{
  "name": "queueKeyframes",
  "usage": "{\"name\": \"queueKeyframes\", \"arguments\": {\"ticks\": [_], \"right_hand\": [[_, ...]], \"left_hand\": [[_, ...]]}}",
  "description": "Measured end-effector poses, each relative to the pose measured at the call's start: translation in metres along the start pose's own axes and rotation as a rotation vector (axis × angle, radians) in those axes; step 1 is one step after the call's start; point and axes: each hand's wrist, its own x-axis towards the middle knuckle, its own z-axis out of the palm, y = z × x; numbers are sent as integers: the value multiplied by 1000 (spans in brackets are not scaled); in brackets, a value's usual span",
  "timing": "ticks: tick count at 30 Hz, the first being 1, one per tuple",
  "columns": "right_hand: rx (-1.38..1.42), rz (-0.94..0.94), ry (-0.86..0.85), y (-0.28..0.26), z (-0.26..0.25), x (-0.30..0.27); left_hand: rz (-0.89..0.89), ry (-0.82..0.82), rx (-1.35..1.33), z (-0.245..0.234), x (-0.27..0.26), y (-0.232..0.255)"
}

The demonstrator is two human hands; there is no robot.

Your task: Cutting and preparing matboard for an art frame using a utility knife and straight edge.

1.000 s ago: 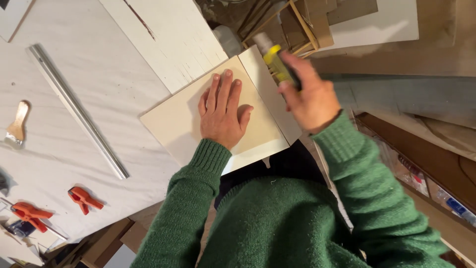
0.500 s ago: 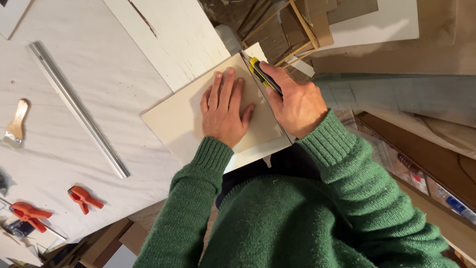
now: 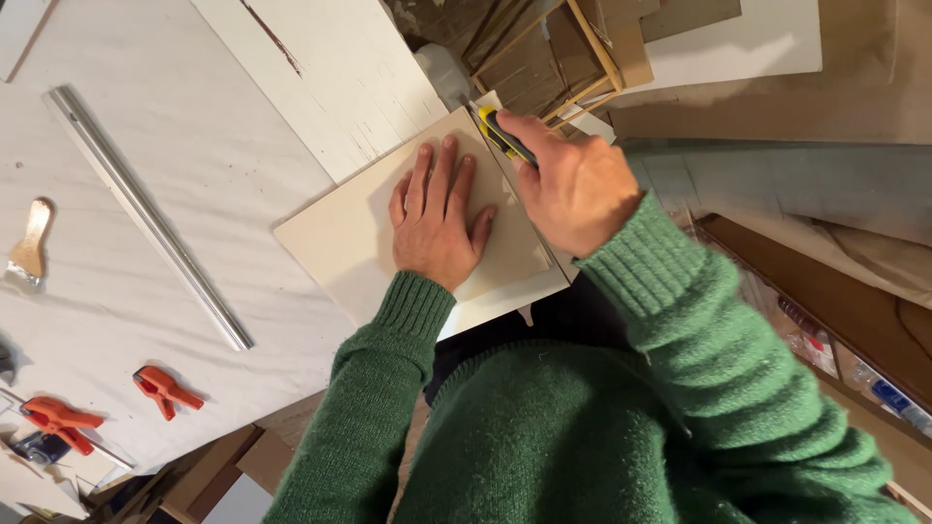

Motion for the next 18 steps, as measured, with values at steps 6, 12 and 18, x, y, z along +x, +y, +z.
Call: {"name": "queueKeyframes", "arguments": {"ticks": [6,12,18], "right_hand": [[92,-105,-1,9,-18,-8],[109,96,-24,4,-34,-32],[124,119,-34,-1,-33,-49]], "left_hand": [[-17,-17,-17,-1,1,2],[-19,45,-104,-2,12,-2],[60,124,-177,-11,111,-4]]}}
